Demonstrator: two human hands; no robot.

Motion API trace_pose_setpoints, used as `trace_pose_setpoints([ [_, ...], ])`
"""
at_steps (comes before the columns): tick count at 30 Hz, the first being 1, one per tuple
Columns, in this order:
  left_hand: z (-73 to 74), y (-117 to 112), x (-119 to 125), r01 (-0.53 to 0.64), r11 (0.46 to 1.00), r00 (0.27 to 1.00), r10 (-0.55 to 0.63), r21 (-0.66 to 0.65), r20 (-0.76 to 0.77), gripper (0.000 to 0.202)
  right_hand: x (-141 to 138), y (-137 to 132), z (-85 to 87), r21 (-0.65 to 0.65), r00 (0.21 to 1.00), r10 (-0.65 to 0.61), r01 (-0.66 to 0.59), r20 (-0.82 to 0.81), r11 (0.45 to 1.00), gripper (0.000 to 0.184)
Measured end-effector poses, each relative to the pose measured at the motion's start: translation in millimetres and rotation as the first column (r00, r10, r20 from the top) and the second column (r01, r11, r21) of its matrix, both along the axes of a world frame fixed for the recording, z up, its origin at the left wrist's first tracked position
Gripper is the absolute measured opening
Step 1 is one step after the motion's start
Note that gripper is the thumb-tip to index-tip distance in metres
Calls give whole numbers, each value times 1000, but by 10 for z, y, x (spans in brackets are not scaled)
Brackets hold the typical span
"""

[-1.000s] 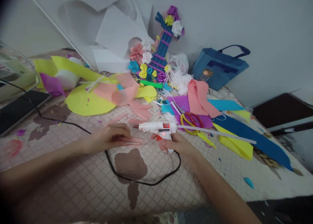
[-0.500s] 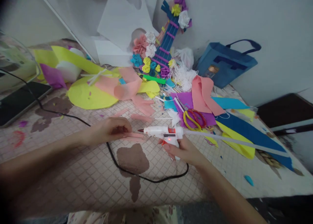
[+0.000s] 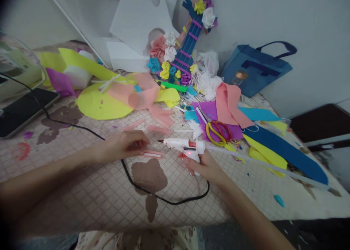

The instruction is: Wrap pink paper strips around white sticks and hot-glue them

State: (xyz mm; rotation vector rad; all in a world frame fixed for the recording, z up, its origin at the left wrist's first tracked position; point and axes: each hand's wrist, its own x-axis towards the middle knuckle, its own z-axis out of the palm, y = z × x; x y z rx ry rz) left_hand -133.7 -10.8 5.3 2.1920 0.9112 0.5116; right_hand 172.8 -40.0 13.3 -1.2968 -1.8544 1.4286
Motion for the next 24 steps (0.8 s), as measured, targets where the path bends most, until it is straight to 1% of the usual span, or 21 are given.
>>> trace_pose_setpoints([
  [4,7,-6,19,-50,999,999,50,-4,-4,3,-3,7,-30,14,1000,-9,9,1,1000,29],
  [6,6,0,22,-30,999,1000,30,28,3,7,-10,2,-24,9,1000,-11,11,11,1000,30],
  [8,6,6,21,21,998,1000,-23,61,16,12,-19,-7,-5,7,999,-11,11,31,1000,32],
  [11,6,10,18,66,994,997,-69,93,29,13,-32,-28,28,20,998,-11,10,67,1000,33],
  [15,10,5,24,65,993,998,-66,95,5,10,-49,-63,37,17,996,-35,33,86,999,33],
  [20,13,-4,36,61,993,998,-59,96,-20,6,-83,-73,5,-20,997,-62,63,50,998,37],
  [24,21,-12,34,65,993,998,-62,99,-26,8,-94,-69,-15,-42,997,-73,74,26,996,37],
])
